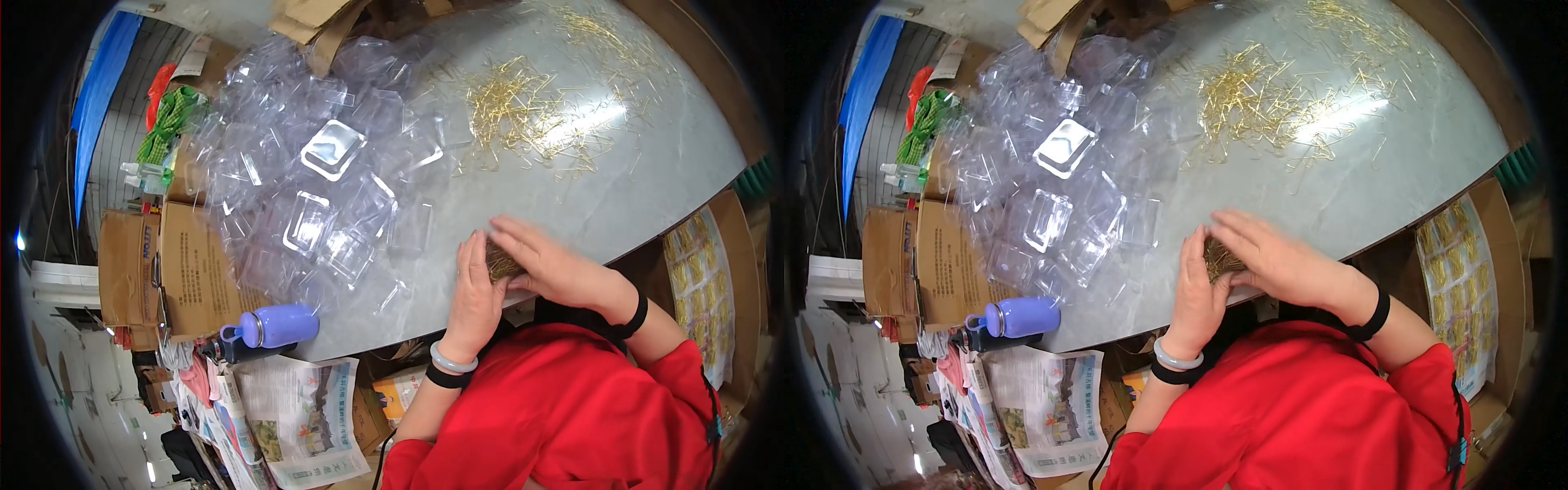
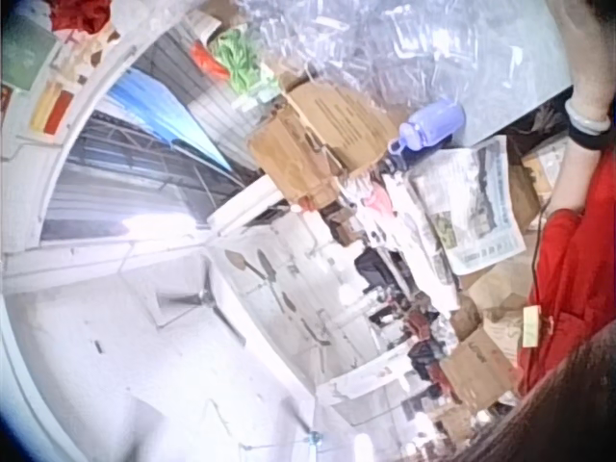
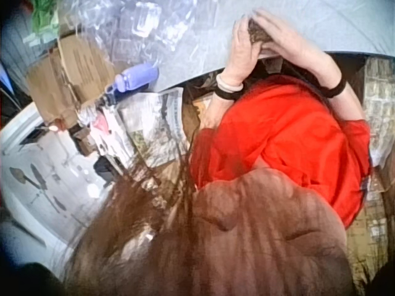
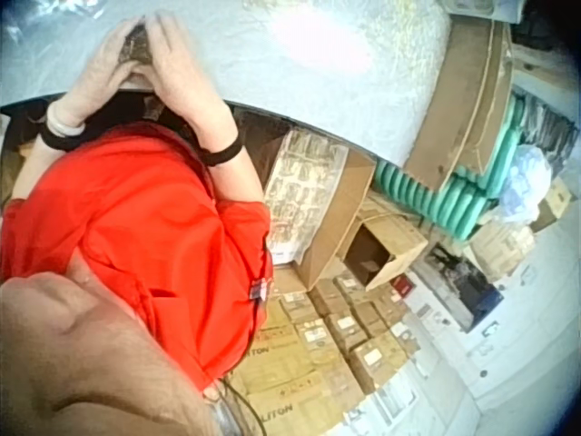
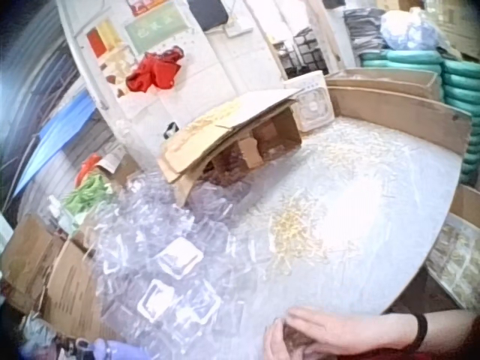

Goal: Sorting small gold-colored metal parts on a workbench and placing them into small plastic bags before packing them into a shipping box.

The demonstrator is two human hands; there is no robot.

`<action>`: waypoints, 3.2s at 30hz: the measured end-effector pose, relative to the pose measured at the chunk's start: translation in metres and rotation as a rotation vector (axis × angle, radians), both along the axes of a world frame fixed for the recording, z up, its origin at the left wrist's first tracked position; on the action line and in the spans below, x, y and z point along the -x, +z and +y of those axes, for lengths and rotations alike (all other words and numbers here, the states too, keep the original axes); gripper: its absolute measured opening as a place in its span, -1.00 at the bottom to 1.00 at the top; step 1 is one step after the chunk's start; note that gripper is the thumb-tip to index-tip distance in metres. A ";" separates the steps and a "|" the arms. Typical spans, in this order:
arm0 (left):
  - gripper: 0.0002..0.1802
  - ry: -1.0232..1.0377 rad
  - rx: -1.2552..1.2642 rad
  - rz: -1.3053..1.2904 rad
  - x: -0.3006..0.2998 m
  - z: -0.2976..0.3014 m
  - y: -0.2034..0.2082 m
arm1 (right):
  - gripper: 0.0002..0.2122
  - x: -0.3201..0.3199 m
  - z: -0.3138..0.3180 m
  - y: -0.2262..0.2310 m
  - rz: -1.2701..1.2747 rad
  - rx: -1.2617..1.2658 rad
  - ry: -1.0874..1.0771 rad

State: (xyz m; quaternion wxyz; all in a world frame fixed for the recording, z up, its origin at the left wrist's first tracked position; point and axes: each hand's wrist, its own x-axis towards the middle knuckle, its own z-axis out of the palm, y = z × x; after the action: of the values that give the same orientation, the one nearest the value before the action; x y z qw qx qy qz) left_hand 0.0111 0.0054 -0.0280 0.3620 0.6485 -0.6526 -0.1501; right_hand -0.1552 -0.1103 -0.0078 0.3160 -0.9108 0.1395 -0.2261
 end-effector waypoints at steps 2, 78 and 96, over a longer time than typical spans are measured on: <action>-0.06 0.010 0.001 0.052 -0.001 0.002 0.000 | -0.23 0.000 -0.009 0.011 0.065 0.142 -0.048; -0.38 -0.091 -0.015 -0.286 0.013 -0.001 0.012 | -0.57 0.026 -0.007 0.015 -0.050 0.128 -0.258; -0.23 -0.100 -0.052 -0.145 0.005 0.000 0.003 | -0.42 -0.005 0.038 -0.004 0.025 0.151 -0.150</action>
State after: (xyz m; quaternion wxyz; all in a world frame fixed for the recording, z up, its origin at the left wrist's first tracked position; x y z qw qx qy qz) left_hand 0.0063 0.0051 -0.0246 0.2891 0.6334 -0.7045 -0.1374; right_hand -0.1499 -0.0724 -0.0115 0.2268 -0.9218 0.1936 -0.2478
